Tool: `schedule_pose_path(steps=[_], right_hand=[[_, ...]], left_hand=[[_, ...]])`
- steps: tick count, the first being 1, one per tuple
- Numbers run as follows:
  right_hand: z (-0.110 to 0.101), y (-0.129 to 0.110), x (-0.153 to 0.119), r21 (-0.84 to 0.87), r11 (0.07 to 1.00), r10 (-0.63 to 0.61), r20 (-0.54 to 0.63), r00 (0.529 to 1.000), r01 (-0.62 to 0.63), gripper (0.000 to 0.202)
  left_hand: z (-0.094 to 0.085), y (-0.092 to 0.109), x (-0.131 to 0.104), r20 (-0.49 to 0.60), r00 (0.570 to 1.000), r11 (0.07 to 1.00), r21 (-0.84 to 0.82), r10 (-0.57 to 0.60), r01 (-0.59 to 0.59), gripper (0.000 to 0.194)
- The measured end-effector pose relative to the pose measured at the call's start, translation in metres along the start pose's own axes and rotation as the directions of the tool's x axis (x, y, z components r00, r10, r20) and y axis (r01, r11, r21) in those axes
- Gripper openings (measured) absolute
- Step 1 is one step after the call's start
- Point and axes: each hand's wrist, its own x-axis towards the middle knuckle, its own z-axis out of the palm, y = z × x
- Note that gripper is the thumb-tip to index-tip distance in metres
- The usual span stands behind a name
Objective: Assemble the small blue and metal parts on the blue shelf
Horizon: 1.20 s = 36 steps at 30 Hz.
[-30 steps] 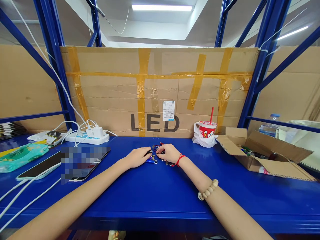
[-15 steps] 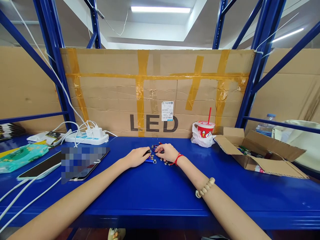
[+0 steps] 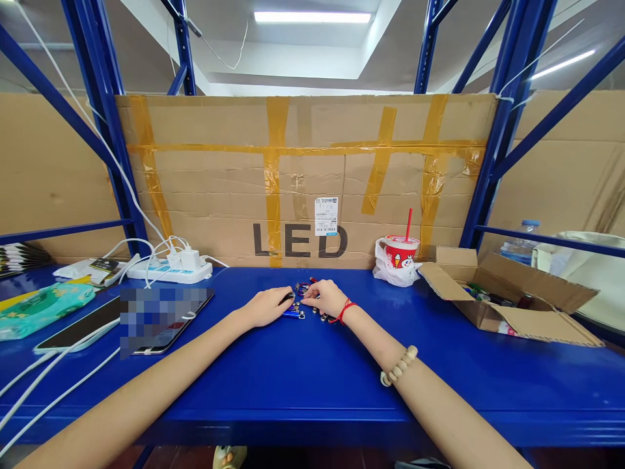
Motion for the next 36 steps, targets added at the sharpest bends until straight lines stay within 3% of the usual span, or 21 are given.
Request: schedule_pose_path(steps=[3, 6, 10, 16, 36], right_hand=[[-0.001, 0.0, 0.0, -0.049, 0.999, -0.005, -0.04, 0.999, 0.003, 0.021], [-0.004, -0.001, -0.001, -0.073, 0.997, -0.048, -0.151, 0.987, 0.037, 0.022], [-0.003, -0.002, 0.001, 0.051, 0.989, -0.12, -0.275, 0.954, 0.139, 0.025], [0.006, -0.006, 0.003, 0.185, 0.948, -0.215, -0.232, 0.949, 0.26, 0.026], [0.009, -0.01, 0.0, 0.008, 0.964, -0.251, -0.303, 0.92, 0.265, 0.019]], left_hand=[[0.0, 0.0, 0.0, 0.0, 1.0, 1.0, 0.003, 0.0, 0.0, 0.033], [-0.001, 0.001, 0.0, 0.001, 1.0, 1.0, 0.005, 0.006, -0.006, 0.032], [-0.002, 0.002, -0.001, 0.006, 1.0, 1.0, 0.009, 0.0, 0.0, 0.031], [0.0, 0.001, 0.0, -0.005, 1.0, 1.0, -0.004, 0.009, -0.009, 0.032], [0.0, 0.0, 0.0, 0.001, 1.0, 1.0, -0.014, -0.005, 0.006, 0.034]])
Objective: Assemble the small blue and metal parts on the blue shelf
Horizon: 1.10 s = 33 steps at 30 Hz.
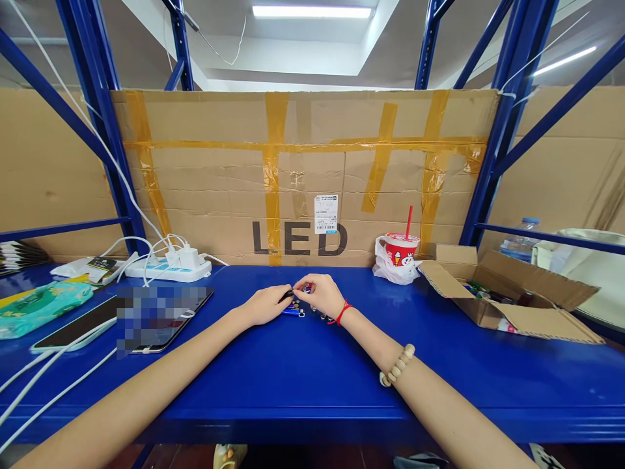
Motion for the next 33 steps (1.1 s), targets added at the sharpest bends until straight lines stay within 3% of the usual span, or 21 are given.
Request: schedule_pose_path(steps=[20, 33], right_hand=[[0.0007, -0.0005, -0.0005, -0.041, 0.999, 0.005, -0.018, 1.0, -0.006, 0.02], [0.0004, -0.0005, -0.0008, 0.024, 0.999, 0.046, 0.042, 0.998, -0.047, 0.021]], left_hand=[[-0.0007, 0.0008, -0.0001, -0.001, 1.0, 1.0, -0.001, 0.005, -0.005, 0.033], [-0.0004, -0.0001, 0.0, 0.012, 1.0, 1.0, 0.002, -0.004, 0.004, 0.033]])
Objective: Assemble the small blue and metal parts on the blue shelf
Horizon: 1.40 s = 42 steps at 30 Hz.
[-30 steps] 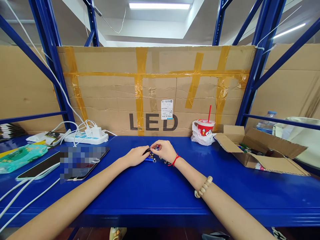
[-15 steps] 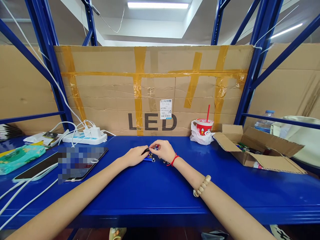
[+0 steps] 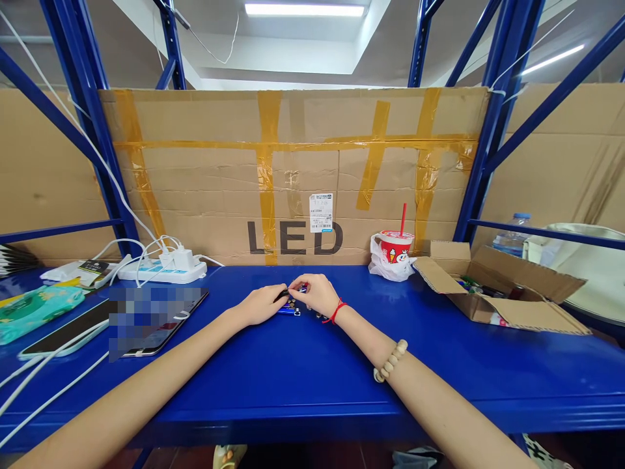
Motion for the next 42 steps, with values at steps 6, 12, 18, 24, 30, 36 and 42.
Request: schedule_pose_path(steps=[6, 12, 18, 24, 30, 36, 42], right_hand=[[-0.001, 0.0, 0.0, 0.009, 1.0, 0.015, 0.036, 0.999, -0.015, 0.021], [0.0, 0.0, 0.0, 0.007, 0.999, 0.034, 0.051, 0.998, -0.035, 0.023], [0.0, 0.001, 0.0, 0.003, 0.999, 0.041, 0.061, 0.997, -0.041, 0.023], [-0.003, 0.002, 0.0, -0.018, 0.999, 0.047, 0.112, 0.993, -0.045, 0.025], [-0.008, -0.004, 0.0, -0.14, 0.99, 0.054, 0.166, 0.985, -0.03, 0.031], [-0.011, -0.014, 0.0, -0.265, 0.964, 0.072, 0.15, 0.986, -0.03, 0.032], [-0.011, -0.014, 0.0, -0.284, 0.958, 0.088, 0.158, 0.984, -0.04, 0.033]], left_hand=[[-0.001, 0.0, 0.0, 0.002, 1.0, 1.0, -0.011, 0.002, -0.002, 0.032], [0.001, 0.0, 0.001, -0.004, 1.0, 1.0, -0.006, -0.009, 0.009, 0.031], [0.002, -0.001, 0.003, -0.013, 1.0, 1.0, -0.001, 0.002, -0.002, 0.03], [-0.001, 0.001, 0.002, 0.008, 1.0, 1.0, -0.006, -0.019, 0.019, 0.029], [0.0, 0.001, 0.002, 0.002, 1.0, 1.0, 0.002, -0.014, 0.014, 0.029], [-0.001, 0.002, 0.001, -0.016, 1.0, 1.0, 0.009, -0.005, 0.005, 0.029], [0.0, 0.001, 0.001, -0.022, 1.0, 1.0, 0.008, 0.004, -0.003, 0.029]])
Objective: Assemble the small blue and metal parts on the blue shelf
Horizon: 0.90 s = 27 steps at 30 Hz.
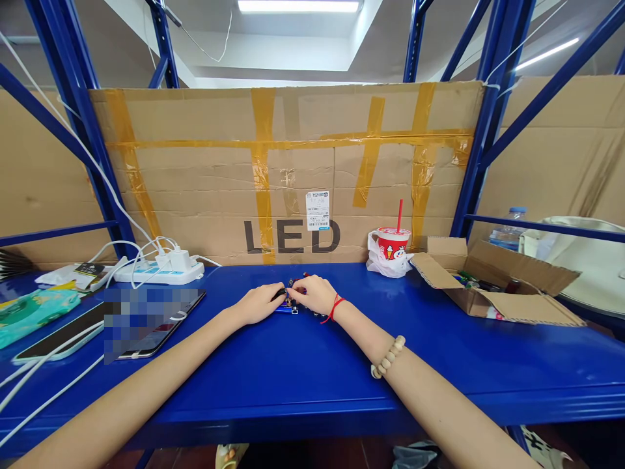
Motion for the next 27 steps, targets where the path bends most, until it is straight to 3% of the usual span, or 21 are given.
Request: schedule_pose_path(steps=[17, 27], right_hand=[[0.0008, 0.0028, 0.0008, -0.062, 0.998, -0.009, 0.035, 0.999, 0.011, 0.036], [0.0023, 0.0052, 0.0006, -0.076, 0.996, -0.036, 0.038, 0.999, 0.039, 0.023]], left_hand=[[0.0009, -0.0008, 0.0014, 0.005, 1.0, 1.0, -0.003, -0.005, 0.005, 0.03], [-0.0007, 0.001, 0.0005, 0.016, 1.0, 1.0, 0.008, -0.009, 0.009, 0.028]])
